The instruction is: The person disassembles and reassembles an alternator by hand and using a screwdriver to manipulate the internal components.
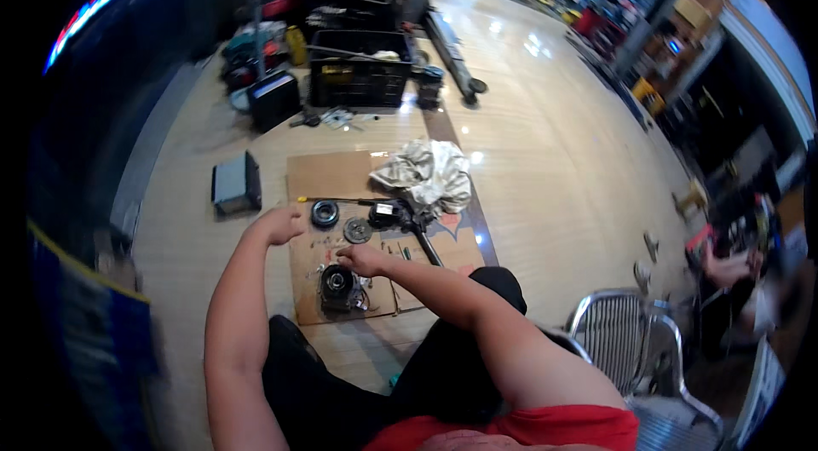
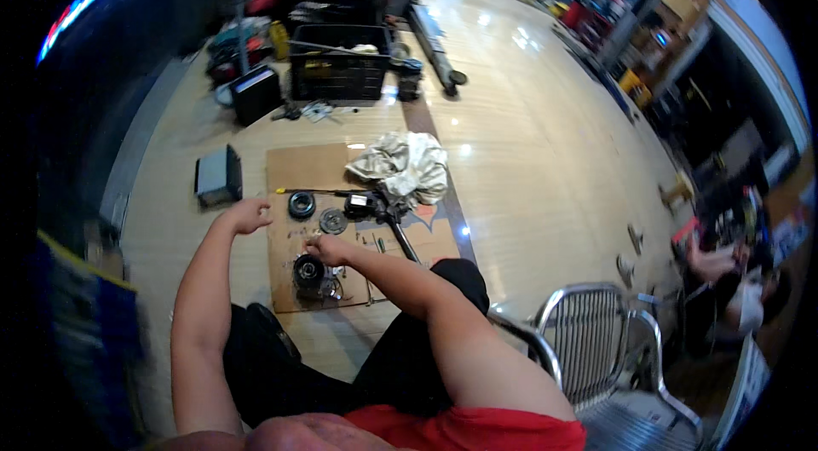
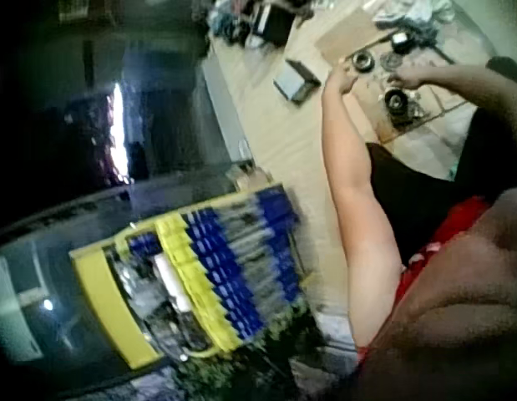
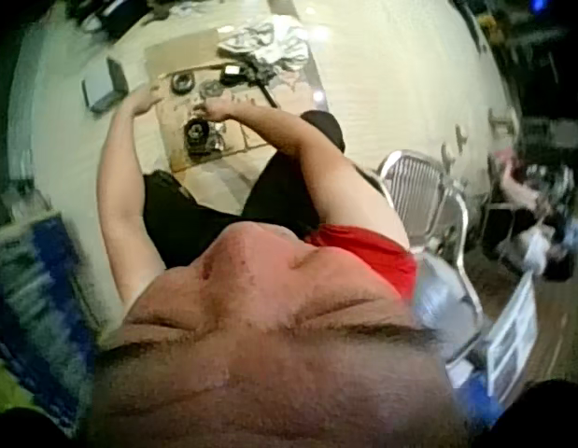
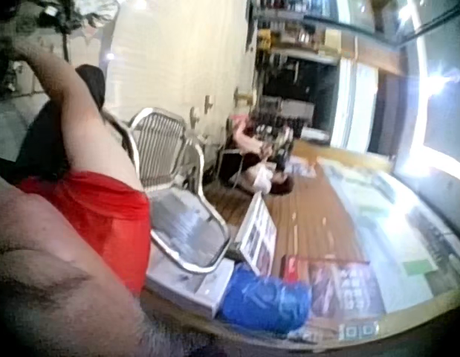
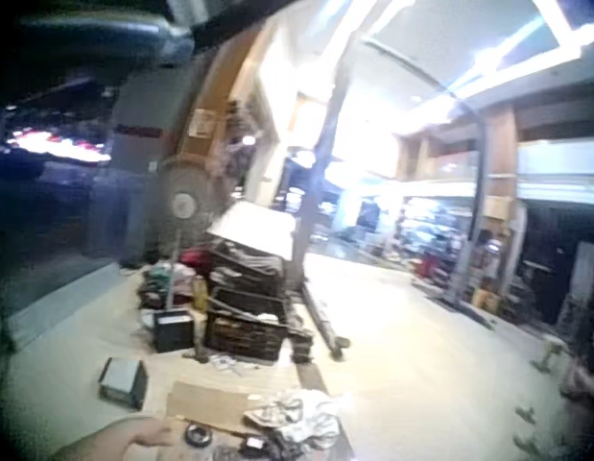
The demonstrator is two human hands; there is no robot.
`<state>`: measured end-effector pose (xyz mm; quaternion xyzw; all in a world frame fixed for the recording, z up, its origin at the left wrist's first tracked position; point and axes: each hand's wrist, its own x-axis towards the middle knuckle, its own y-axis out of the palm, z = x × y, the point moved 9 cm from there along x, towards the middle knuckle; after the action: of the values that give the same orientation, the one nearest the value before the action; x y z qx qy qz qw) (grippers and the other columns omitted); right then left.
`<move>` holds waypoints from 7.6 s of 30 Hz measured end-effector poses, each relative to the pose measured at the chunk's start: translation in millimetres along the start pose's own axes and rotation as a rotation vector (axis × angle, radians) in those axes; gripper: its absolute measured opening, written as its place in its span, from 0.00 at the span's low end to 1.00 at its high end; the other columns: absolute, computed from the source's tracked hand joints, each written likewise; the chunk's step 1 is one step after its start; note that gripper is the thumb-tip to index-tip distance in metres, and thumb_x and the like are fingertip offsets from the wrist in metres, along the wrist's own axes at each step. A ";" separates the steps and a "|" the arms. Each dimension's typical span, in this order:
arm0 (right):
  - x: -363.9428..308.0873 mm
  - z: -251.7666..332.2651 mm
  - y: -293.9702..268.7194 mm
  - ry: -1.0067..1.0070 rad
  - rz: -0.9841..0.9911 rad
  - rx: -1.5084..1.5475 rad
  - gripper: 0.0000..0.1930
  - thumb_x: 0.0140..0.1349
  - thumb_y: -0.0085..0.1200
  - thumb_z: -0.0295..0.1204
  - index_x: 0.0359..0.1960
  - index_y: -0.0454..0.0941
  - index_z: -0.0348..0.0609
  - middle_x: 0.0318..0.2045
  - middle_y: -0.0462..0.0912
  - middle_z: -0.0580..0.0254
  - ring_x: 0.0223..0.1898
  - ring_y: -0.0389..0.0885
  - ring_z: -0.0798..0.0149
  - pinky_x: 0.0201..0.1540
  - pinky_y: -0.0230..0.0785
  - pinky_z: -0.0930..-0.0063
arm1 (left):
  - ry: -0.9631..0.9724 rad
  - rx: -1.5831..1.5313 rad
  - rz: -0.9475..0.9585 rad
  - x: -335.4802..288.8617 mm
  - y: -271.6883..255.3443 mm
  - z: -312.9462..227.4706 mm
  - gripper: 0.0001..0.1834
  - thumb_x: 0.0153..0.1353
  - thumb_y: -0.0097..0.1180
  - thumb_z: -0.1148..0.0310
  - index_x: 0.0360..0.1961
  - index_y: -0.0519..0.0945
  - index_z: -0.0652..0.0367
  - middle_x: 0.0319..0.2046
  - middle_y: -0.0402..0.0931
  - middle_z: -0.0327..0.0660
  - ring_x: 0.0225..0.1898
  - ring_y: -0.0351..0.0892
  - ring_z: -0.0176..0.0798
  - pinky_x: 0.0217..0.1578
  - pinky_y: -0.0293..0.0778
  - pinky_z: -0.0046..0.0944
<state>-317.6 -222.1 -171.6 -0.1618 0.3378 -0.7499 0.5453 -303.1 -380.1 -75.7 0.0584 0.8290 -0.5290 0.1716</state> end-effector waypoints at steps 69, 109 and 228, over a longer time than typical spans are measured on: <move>-21.7 -60.9 -15.4 0.098 -0.162 0.160 0.18 0.58 0.43 0.30 0.50 0.68 0.37 0.41 0.76 0.41 0.45 0.74 0.45 0.47 0.66 0.59 | -0.016 -0.058 0.079 20.1 15.0 -51.3 0.27 0.51 0.58 0.63 0.53 0.71 0.63 0.46 0.74 0.54 0.49 0.74 0.49 0.49 0.70 0.41; -31.1 -77.1 1.2 0.428 -0.114 0.759 0.17 0.63 0.46 0.40 0.49 0.65 0.45 0.31 0.75 0.59 0.24 0.78 0.67 0.21 0.70 0.74 | 0.020 0.058 0.077 23.2 11.5 -43.2 0.28 0.53 0.58 0.59 0.54 0.71 0.61 0.50 0.72 0.53 0.52 0.72 0.50 0.53 0.67 0.41; -22.3 -48.2 -32.7 0.198 -0.183 0.015 0.19 0.61 0.46 0.37 0.50 0.68 0.39 0.37 0.77 0.42 0.42 0.75 0.44 0.44 0.67 0.57 | 0.038 0.046 0.078 22.9 17.0 -30.1 0.29 0.53 0.57 0.57 0.54 0.70 0.61 0.49 0.72 0.52 0.51 0.71 0.49 0.52 0.67 0.40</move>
<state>-362.3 -179.7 -181.2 -0.1127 0.3681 -0.8114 0.4399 -326.5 -347.7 -86.8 0.1046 0.8169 -0.5397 0.1747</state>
